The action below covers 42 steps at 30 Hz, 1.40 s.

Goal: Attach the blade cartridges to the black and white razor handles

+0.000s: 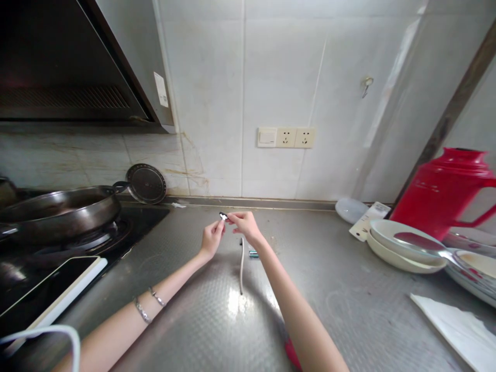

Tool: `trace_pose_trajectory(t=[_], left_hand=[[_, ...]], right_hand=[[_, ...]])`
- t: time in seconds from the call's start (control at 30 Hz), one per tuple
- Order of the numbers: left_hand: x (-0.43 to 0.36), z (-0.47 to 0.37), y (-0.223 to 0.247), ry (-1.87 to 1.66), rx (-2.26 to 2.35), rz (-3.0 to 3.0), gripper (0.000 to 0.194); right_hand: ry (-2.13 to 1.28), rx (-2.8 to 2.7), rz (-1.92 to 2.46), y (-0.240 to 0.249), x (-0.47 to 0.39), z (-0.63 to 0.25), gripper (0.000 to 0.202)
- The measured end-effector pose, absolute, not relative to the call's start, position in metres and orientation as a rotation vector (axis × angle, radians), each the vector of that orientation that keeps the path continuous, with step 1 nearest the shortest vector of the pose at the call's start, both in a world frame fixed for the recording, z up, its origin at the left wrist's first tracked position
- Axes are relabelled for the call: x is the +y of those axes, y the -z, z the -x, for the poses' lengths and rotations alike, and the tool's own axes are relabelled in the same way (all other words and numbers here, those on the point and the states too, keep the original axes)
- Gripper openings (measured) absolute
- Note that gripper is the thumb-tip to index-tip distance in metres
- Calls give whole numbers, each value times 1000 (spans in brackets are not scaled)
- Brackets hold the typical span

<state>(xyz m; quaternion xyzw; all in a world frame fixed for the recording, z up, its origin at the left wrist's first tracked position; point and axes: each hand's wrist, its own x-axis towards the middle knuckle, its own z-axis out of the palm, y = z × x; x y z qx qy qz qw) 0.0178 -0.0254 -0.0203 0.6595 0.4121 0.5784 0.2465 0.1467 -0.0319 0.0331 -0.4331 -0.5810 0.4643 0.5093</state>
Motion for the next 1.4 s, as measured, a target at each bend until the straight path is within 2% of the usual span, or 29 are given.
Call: trace_pose_trajectory(t=[0.97,1.4], left_hand=[[-34,-27,18,-1682,1159,-1691,43],[-38,-25,12,-1635,1155,-1817,41]], right_hand=[[-1111,-1388,1077,-39,-35,-148,29],[-1041,-1490,1016,-38,-34,-152,35]])
